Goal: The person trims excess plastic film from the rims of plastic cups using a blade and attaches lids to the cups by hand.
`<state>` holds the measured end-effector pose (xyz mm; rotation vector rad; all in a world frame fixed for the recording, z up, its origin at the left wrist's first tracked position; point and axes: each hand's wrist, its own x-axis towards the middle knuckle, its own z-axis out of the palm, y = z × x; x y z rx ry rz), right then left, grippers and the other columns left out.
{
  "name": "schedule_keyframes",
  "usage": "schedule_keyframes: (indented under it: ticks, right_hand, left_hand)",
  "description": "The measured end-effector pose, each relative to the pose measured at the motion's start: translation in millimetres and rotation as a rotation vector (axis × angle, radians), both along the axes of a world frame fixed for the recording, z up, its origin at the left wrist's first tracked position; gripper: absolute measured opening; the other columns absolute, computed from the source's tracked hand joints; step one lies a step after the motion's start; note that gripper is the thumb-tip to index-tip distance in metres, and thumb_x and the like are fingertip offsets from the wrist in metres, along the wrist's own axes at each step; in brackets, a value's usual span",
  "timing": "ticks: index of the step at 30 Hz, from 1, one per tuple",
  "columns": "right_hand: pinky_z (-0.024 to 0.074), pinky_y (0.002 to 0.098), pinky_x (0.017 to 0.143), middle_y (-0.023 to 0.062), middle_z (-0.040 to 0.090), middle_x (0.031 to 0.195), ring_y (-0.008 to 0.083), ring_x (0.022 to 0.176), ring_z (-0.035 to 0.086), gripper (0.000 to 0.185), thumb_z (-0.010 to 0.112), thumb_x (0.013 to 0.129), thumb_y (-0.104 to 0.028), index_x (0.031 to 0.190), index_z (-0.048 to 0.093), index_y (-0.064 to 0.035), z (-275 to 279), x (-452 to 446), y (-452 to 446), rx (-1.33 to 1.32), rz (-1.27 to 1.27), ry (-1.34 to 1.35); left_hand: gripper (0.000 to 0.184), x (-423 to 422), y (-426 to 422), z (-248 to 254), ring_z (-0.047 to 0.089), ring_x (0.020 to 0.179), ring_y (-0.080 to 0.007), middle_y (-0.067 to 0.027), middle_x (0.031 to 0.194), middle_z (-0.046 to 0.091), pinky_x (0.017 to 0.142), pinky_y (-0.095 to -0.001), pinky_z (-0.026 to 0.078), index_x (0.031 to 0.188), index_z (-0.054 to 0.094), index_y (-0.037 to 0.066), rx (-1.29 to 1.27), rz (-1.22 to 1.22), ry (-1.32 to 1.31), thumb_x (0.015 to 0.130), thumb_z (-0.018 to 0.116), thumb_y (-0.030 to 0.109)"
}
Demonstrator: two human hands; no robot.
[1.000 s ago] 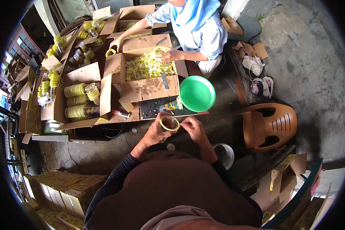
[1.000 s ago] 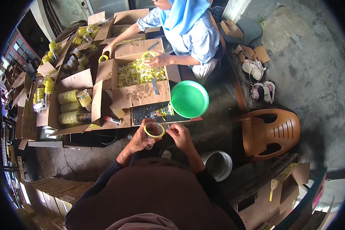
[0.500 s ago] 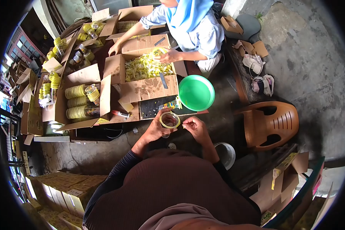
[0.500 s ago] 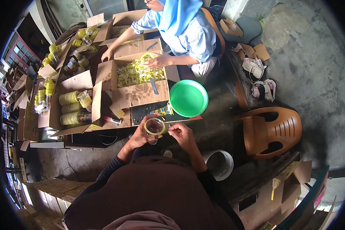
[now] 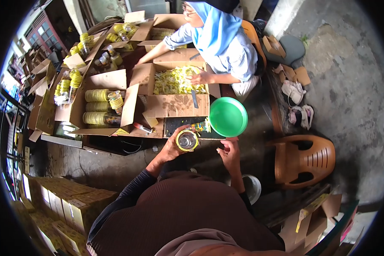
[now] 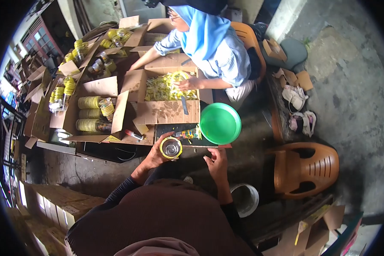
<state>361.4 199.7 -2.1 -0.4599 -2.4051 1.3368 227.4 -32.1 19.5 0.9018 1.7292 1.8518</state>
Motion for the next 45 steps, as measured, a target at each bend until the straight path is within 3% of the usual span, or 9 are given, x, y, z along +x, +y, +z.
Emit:
schedule_keyframes:
  ticks: [4, 9, 15, 18, 23, 26, 27, 33, 45]
  right_hand:
    - [0.0516, 0.0321, 0.067, 0.0138, 0.062, 0.096, 0.0221, 0.09, 0.063, 0.039, 0.069, 0.077, 0.003, 0.115, 0.061, -0.0037, -11, -2, 19, 0.024, 0.064, -0.071]
    - [0.0501, 0.0393, 0.087, 0.0186, 0.064, 0.111, 0.0321, 0.104, 0.063, 0.038, 0.065, 0.081, 0.003, 0.118, 0.058, 0.0019, 4, -7, 17, 0.205, 0.147, 0.039]
    - [0.0524, 0.0352, 0.079, 0.0179, 0.064, 0.108, 0.0286, 0.098, 0.065, 0.037, 0.056, 0.081, 0.01, 0.117, 0.059, 0.002, -6, -8, 20, -0.027, 0.142, 0.105]
    - [0.0529, 0.0343, 0.074, 0.0161, 0.064, 0.102, 0.0267, 0.089, 0.066, 0.038, 0.051, 0.081, 0.013, 0.117, 0.058, 0.002, -7, -4, 35, 0.033, 0.168, 0.093]
    - [0.0518, 0.0312, 0.075, 0.0104, 0.06, 0.104, 0.0214, 0.092, 0.061, 0.043, 0.071, 0.077, 0.002, 0.118, 0.059, -0.004, 20, 2, 43, 0.209, 0.039, 0.088]
    - [0.053, 0.0318, 0.076, 0.0111, 0.06, 0.104, 0.0209, 0.09, 0.062, 0.038, 0.07, 0.079, 0.001, 0.116, 0.06, -0.0036, 22, 4, 43, 0.091, -0.001, 0.077]
    - [0.053, 0.0318, 0.076, 0.0111, 0.06, 0.104, 0.0209, 0.09, 0.062, 0.038, 0.07, 0.079, 0.001, 0.116, 0.06, -0.0036, 23, 4, 41, 0.089, -0.011, 0.076]
    - [0.0553, 0.0294, 0.077, 0.0117, 0.062, 0.105, 0.0201, 0.091, 0.066, 0.025, 0.065, 0.085, 0.001, 0.11, 0.063, -0.0007, 48, -11, 10, -0.029, 0.136, 0.153]
    - [0.0517, 0.0289, 0.068, 0.0111, 0.062, 0.098, 0.0183, 0.081, 0.064, 0.023, 0.066, 0.087, -0.004, 0.11, 0.062, -0.0009, 42, -56, -41, -0.128, 0.383, 0.247]
  left_hand:
    - [0.087, -6, -6, 2, 0.053, 0.121, -0.0189, -0.0109, 0.135, 0.054, 0.105, -0.0336, 0.041, 0.142, 0.03, 0.005, -0.034, 0.093, 0.083, 0.071, 0.081, 0.001]
    - [0.087, -15, -14, 6, 0.052, 0.124, -0.0208, -0.0165, 0.139, 0.05, 0.104, -0.0348, 0.042, 0.138, 0.027, 0.003, -0.022, 0.204, 0.149, 0.072, 0.082, 0.005]
    - [0.075, -23, -22, 8, 0.053, 0.119, -0.0192, -0.0188, 0.136, 0.051, 0.101, -0.0332, 0.042, 0.125, 0.034, 0.004, -0.029, 0.316, 0.229, 0.07, 0.084, 0.007]
    - [0.067, -26, -22, 11, 0.055, 0.113, -0.0182, -0.0165, 0.13, 0.053, 0.099, -0.0329, 0.043, 0.123, 0.037, 0.003, 0.003, 0.336, 0.233, 0.071, 0.08, 0.001]
    - [0.066, -34, -15, 24, 0.053, 0.114, -0.0178, -0.0125, 0.13, 0.052, 0.099, -0.0314, 0.042, 0.123, 0.042, 0.003, -0.056, 0.346, 0.307, 0.07, 0.082, 0.003]
    - [0.064, -33, -7, 29, 0.054, 0.114, -0.0193, -0.0121, 0.127, 0.053, 0.098, -0.0321, 0.043, 0.122, 0.046, 0.003, -0.129, 0.315, 0.403, 0.069, 0.081, 0.003]
    - [0.059, -29, -2, 32, 0.056, 0.111, -0.0244, -0.0123, 0.116, 0.056, 0.097, -0.034, 0.043, 0.121, 0.05, 0.001, -0.07, 0.306, 0.359, 0.069, 0.078, 0.001]
    - [0.06, -17, 18, 46, 0.058, 0.11, -0.0263, -0.0134, 0.117, 0.057, 0.095, -0.0344, 0.044, 0.122, 0.053, 0.001, -0.073, 0.136, 0.419, 0.069, 0.08, 0.002]
    - [0.053, -16, -6, 32, 0.059, 0.107, -0.034, -0.0173, 0.117, 0.059, 0.093, -0.0373, 0.047, 0.12, 0.053, -0.001, -0.11, 0.128, 0.479, 0.073, 0.077, 0.005]
